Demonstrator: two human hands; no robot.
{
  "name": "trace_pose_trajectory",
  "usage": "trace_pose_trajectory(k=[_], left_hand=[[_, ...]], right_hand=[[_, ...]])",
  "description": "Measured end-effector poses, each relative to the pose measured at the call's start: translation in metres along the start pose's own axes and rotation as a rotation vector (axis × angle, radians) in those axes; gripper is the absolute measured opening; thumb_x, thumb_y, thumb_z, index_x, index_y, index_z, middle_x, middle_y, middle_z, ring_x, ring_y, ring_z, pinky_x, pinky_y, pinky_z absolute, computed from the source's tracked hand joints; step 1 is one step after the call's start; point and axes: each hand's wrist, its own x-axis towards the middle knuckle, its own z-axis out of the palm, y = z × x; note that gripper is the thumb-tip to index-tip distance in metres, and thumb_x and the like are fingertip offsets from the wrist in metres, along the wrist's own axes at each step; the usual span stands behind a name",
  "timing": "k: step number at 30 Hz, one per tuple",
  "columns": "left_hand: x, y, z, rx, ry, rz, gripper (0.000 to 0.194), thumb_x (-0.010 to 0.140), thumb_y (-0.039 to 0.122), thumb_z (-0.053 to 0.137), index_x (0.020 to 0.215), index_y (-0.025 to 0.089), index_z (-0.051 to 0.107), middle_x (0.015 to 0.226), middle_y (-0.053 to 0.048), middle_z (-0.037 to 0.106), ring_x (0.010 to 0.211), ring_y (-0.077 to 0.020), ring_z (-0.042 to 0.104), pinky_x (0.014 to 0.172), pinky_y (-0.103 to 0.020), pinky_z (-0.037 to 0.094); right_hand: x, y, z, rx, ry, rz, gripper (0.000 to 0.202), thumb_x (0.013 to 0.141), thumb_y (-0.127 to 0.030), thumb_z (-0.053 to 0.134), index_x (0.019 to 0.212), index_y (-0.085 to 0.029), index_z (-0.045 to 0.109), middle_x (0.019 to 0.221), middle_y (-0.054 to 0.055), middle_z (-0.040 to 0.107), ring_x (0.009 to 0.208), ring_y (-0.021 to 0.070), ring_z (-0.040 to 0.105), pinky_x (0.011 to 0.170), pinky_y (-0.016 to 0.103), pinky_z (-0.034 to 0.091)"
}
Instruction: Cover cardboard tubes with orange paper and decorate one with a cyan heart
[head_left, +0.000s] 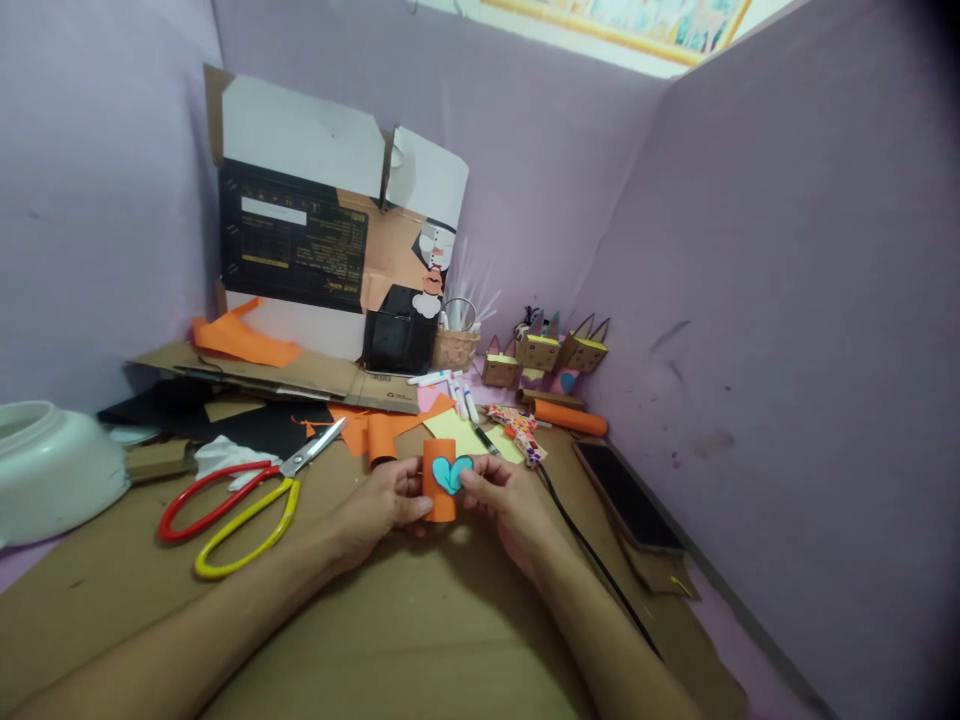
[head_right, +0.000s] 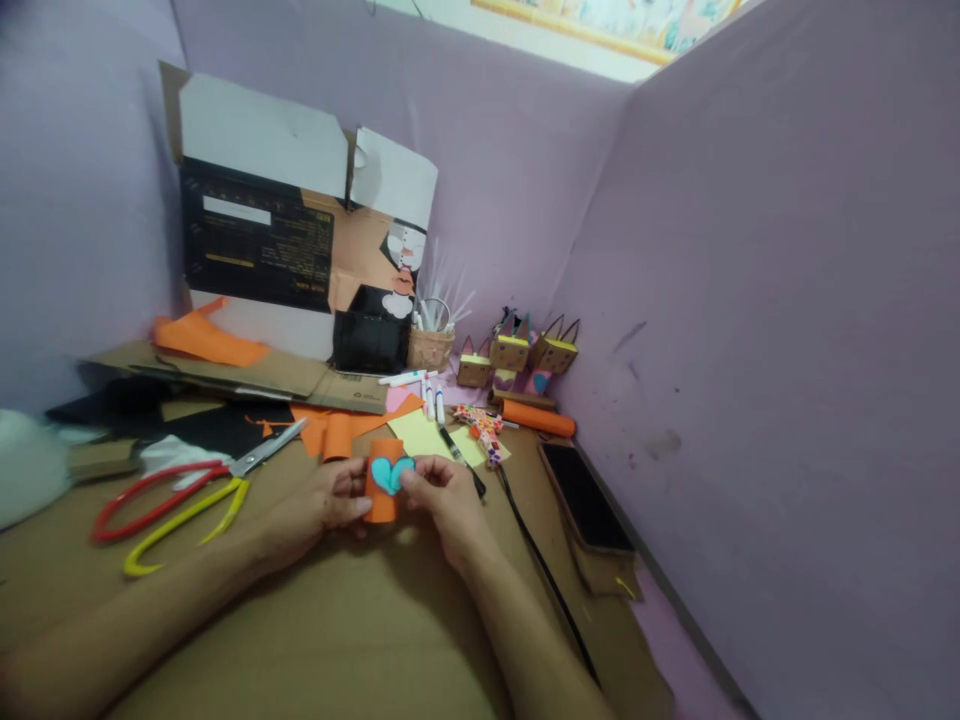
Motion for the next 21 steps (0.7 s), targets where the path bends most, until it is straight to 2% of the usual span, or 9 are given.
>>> trace_pose_trajectory(k=[5,9,12,16,21], left_hand=[[-0.002,-0.004,0.004,0.017,-0.021,0.002,0.041,0.065,0.017,0.066,0.105,0.016,0.057,0.088,-0.005,0.063,0.074,-0.0159,0.056,0.058,-0.026,0.048],[-0.003,-0.003,0.005,-0.017,-0.047,0.069,0.039,0.064,0.018,0.07,0.102,0.015,0.059,0.097,-0.006,0.064,0.093,-0.0204,0.057,0.078,-0.029,0.046],[-0.002,-0.003,0.008,-0.037,-0.084,0.072,0.035,0.069,0.028,0.07,0.101,0.015,0.06,0.091,-0.004,0.065,0.089,-0.0186,0.058,0.079,-0.028,0.045],[-0.001,-0.005,0.013,-0.089,0.07,-0.001,0.036,0.068,0.041,0.07,0.09,0.014,0.06,0.077,-0.002,0.063,0.069,-0.0152,0.058,0.063,-0.027,0.047],[0.0,-0.009,0.015,-0.124,0.14,0.001,0.042,0.062,0.043,0.074,0.089,0.015,0.058,0.081,-0.003,0.064,0.071,-0.0165,0.06,0.066,-0.03,0.049]], right_hand=[[-0.001,0.008,0.006,0.027,0.088,0.005,0.03,0.055,-0.036,0.075,0.06,-0.017,0.053,0.059,-0.003,0.055,0.047,0.0086,0.046,0.047,0.022,0.039],[-0.002,0.011,0.01,-0.006,0.152,-0.046,0.028,0.055,-0.034,0.074,0.058,-0.018,0.051,0.069,0.0,0.059,0.051,0.0096,0.048,0.045,0.021,0.04],[-0.002,0.012,0.012,-0.056,0.192,-0.099,0.024,0.058,-0.032,0.072,0.059,-0.018,0.052,0.064,-0.002,0.056,0.049,0.0084,0.044,0.045,0.021,0.038],[-0.004,0.014,0.015,-0.12,0.207,-0.137,0.021,0.058,-0.028,0.071,0.056,-0.018,0.054,0.062,-0.001,0.055,0.055,0.0109,0.045,0.046,0.021,0.038],[-0.004,0.015,0.017,-0.105,0.178,-0.099,0.023,0.055,-0.029,0.072,0.057,-0.018,0.052,0.066,0.0,0.057,0.055,0.0111,0.048,0.045,0.022,0.04]])
